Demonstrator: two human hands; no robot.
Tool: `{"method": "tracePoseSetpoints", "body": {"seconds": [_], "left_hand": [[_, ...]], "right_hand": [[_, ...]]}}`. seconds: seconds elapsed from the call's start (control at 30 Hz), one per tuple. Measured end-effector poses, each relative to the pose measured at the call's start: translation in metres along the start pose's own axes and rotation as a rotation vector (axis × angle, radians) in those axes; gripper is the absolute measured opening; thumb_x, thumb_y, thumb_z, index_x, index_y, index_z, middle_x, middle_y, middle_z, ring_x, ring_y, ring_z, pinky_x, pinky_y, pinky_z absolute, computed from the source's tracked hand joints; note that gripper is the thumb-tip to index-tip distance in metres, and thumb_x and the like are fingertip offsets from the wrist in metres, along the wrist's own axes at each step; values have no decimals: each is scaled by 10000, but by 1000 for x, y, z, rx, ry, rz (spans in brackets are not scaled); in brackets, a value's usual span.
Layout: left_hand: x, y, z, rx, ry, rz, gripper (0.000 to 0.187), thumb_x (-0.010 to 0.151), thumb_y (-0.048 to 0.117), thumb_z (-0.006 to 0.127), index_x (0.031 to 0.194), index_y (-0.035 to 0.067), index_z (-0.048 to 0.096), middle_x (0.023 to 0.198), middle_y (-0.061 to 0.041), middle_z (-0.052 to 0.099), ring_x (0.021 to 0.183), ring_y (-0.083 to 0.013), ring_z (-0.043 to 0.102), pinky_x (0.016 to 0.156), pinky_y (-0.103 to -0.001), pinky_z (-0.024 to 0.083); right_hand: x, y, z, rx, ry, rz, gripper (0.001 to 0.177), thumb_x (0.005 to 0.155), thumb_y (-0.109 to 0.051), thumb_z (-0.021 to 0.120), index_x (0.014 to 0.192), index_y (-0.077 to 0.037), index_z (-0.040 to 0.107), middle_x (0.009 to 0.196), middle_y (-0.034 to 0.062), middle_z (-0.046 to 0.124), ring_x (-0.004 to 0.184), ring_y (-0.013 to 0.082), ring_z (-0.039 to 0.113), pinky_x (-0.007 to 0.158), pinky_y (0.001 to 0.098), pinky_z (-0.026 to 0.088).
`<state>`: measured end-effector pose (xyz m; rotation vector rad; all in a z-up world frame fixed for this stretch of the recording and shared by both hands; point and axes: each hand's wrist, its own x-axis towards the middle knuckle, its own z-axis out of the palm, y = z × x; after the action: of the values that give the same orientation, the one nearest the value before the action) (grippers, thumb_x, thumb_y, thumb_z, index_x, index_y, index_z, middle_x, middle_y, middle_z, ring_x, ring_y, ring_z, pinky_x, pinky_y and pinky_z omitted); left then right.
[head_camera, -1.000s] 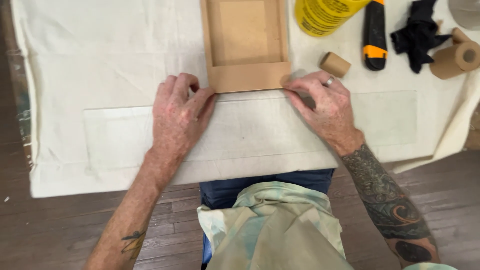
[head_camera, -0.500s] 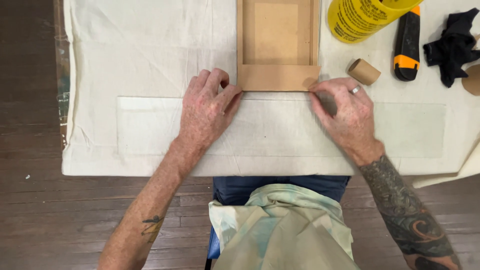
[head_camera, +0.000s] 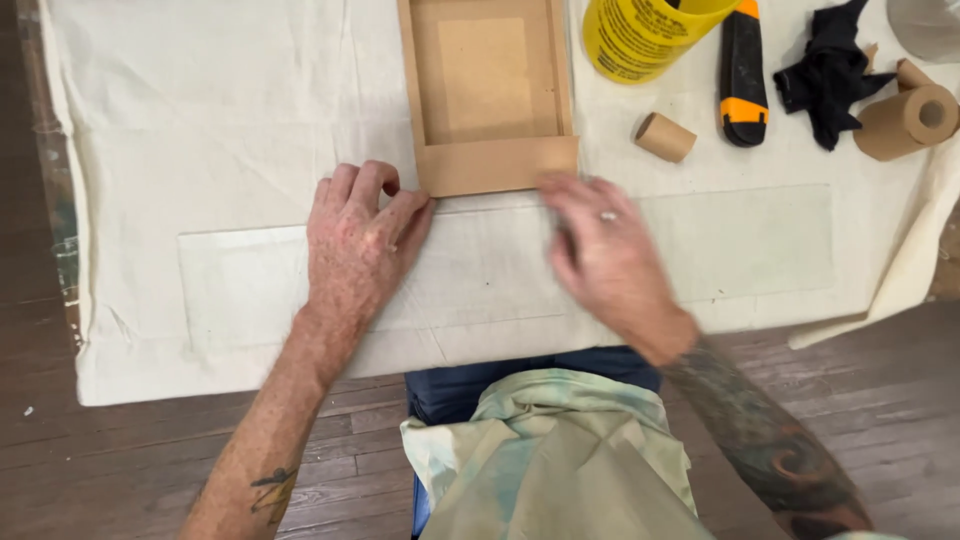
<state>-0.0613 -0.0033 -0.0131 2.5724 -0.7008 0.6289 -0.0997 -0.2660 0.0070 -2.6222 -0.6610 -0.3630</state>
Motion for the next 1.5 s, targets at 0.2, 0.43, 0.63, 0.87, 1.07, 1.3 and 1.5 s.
{"method": "tracePoseSetpoints", "body": {"seconds": [0.2,0.43,0.63,0.87,1.07,1.3,1.5], "left_hand": [[-1,3,2,-49,38,-74,178,867,232,861,967,139,747,948,-37,557,781,-214,542,717,-368,466],[1,-6,5,-73,18,-106,249,900,325,825,1044,136,748,995,-69,553,824,-262,579,749,-408,487],[41,-18,22,-255,203,-271,247,1024,111,605,1248,8,607,1185,-198,519,1086,-373,549,1002,-472,440],[75,-13,46,5,87,-362,381,1016,298,632,1322,94,531,1284,-118,504,1020,-283,556,776,-436,494],[57,4,30,-2,42,-212,414,922,249,748,1248,106,538,1272,-93,488,993,-280,525,783,-444,450],[45,-5,27,-63,46,-212,490,865,235,832,1280,123,597,1262,-91,464,1018,-280,534,817,-429,428],[39,-7,23,-48,54,-238,412,951,258,766,1296,128,581,1251,-76,458,997,-257,522,803,-413,415]], "right_hand": [[-14,14,-14,46,10,106,447,932,-61,645,1345,7,490,1400,218,627,1358,363,550,1177,534,382],[12,24,-4,158,-28,209,554,991,-86,545,1514,6,385,1498,315,487,1411,490,435,1168,620,329],[65,14,-17,348,73,185,345,1113,-76,384,1419,77,429,1435,260,557,1366,401,523,1170,473,366],[88,37,-13,319,213,-7,173,1102,118,477,1224,66,589,1108,168,666,1003,263,689,908,365,546],[32,43,-23,465,160,437,173,1015,16,650,1155,-15,553,1088,132,752,1022,192,732,829,274,577],[29,55,-4,364,144,333,219,992,-14,719,1139,-96,579,1034,63,777,917,218,737,809,330,571],[33,57,-3,305,147,286,197,1002,-5,720,1113,-98,586,1031,50,782,925,228,729,851,349,550]]}}
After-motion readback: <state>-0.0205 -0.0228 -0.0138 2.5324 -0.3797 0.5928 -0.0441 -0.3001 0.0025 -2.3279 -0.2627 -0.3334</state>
